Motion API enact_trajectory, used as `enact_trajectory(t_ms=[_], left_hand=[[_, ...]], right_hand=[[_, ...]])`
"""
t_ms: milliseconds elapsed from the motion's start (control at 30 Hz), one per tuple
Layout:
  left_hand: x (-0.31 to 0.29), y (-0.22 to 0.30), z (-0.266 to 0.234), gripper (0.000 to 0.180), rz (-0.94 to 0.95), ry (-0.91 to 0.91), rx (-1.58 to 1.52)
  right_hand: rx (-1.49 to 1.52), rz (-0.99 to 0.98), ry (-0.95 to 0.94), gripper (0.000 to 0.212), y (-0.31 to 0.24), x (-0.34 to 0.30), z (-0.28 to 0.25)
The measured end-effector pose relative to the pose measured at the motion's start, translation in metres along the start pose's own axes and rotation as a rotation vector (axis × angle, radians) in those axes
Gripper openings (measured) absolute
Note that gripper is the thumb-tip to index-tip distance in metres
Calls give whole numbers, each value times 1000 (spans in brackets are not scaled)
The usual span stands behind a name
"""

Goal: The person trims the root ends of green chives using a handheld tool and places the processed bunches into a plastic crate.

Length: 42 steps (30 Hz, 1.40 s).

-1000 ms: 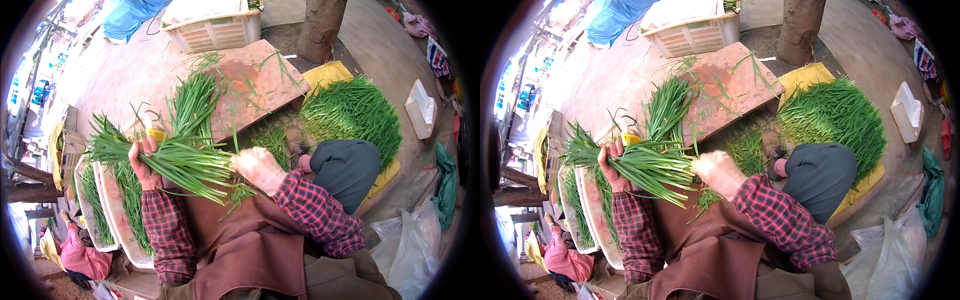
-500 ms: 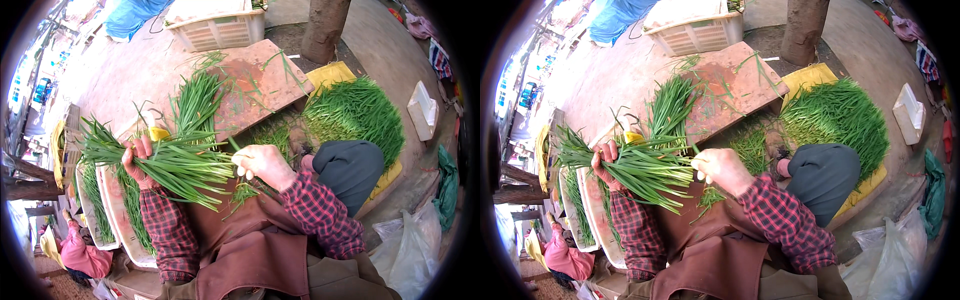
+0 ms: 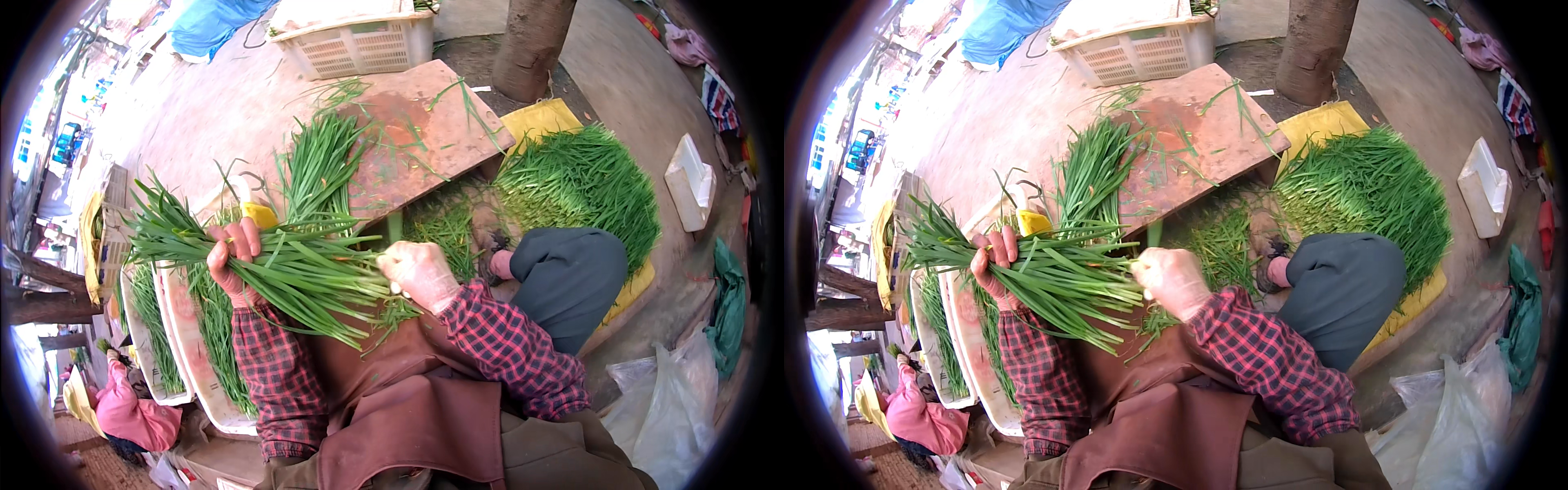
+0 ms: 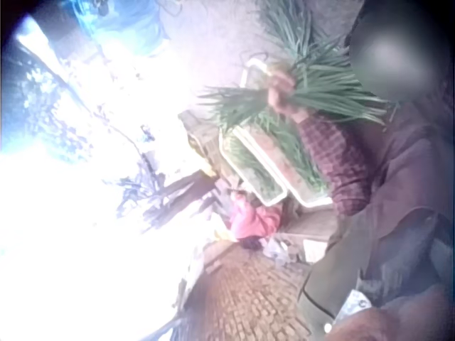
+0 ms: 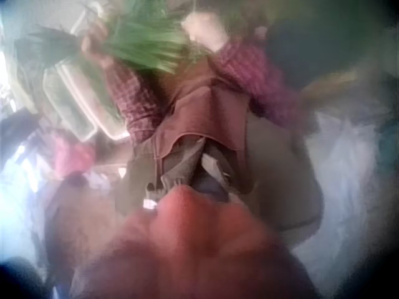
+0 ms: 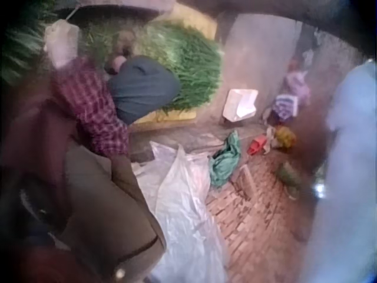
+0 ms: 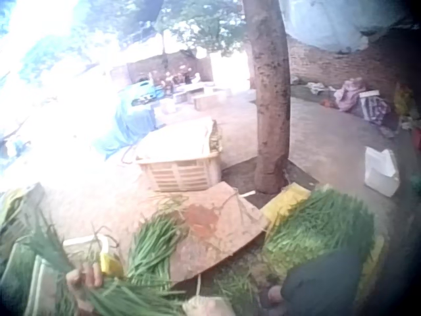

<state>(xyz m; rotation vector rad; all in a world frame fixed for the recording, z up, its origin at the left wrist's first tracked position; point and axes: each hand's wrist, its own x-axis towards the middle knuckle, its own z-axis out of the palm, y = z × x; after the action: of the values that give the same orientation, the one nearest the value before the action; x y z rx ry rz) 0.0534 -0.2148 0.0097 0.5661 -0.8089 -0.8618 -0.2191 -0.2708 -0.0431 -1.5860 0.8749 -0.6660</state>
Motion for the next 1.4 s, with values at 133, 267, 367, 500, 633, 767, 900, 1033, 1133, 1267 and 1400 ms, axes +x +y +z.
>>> enact_trajectory(t_ms=[133,267,367,500,633,767,900,1033,1133,1267,1400], left_hand=[[2,-3,-4,23,16,-8,-71],[-1,2,-9,22,8,-33,-53],[-1,-3,-11,22,-7,-48,-24],[0,-9,-3,22,-55,-104,1],[0,-16,1,26,-81,-128,38],[-5,-9,3,25,-56,-94,-17],[-3,-2,-4,19,-9,-42,-126],[0,2,-6,20,-15,-75,-184],[-5,6,-8,20,-19,-50,-168],[-3,2,-1,21,-27,-61,-162],[-2,-4,-7,19,-27,-160,-317]], right_hand=[[-918,-61,62,34,78,-3,-30],[-554,-182,24,19,35,-4,-34],[-342,-400,79,23,-7,-3,-24],[-439,-609,145,24,-35,8,7],[-314,-574,179,21,-25,26,29],[-545,-590,299,11,-22,20,17],[-649,-409,475,13,18,8,-25],[-1117,59,153,25,92,-6,-57],[-934,-66,49,27,55,-1,-36],[-379,-324,138,20,4,-4,-20],[-60,-64,115,19,16,5,-26]])
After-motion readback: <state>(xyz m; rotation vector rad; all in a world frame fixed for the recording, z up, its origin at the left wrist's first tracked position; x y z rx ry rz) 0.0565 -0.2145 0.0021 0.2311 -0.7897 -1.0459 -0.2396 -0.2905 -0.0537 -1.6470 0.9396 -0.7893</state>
